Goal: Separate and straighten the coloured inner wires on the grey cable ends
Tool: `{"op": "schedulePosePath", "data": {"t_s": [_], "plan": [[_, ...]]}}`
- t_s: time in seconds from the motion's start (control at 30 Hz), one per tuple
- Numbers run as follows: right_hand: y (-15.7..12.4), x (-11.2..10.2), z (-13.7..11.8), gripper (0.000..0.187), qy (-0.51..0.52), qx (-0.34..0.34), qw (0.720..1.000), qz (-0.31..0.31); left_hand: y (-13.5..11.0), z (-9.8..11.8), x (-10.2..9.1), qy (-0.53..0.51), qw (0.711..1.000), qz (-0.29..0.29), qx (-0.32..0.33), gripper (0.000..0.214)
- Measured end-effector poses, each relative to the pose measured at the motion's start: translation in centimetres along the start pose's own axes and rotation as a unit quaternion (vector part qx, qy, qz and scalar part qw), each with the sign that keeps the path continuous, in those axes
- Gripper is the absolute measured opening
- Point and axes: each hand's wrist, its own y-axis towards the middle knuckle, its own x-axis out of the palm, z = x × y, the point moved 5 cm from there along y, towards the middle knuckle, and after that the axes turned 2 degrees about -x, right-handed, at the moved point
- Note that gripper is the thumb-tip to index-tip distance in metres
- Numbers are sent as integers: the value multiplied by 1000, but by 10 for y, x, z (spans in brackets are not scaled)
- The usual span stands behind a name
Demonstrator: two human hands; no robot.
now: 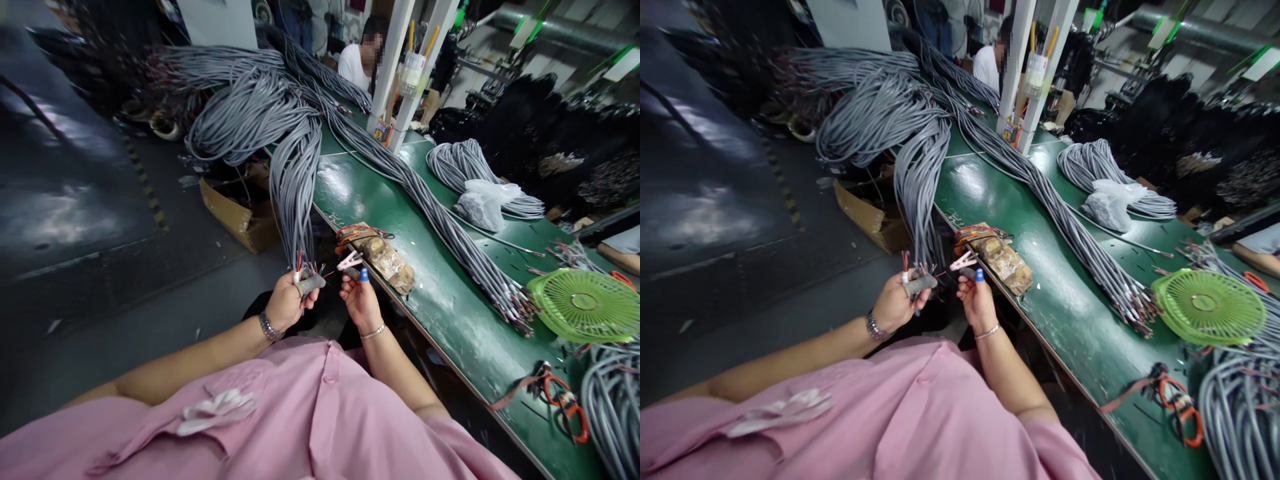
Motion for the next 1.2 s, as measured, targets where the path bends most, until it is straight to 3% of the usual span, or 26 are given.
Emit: {"op": "schedulePosePath", "data": {"t_s": [0.5,0.83,1.03,1.2], "plan": [[-27,-25,7,27,-27,-8,1000,6,-2,-27,-5,21,1000,-2,-22,23],[-44,-55,11,26,-64,-7,997,52,11,-58,-4,64,997,-12,-50,21],[-44,-62,10,26,-65,-13,996,56,4,-53,6,71,990,-82,-87,27],[-40,-59,16,25,-66,-5,996,53,-3,-43,3,67,988,-101,-99,30]]}}
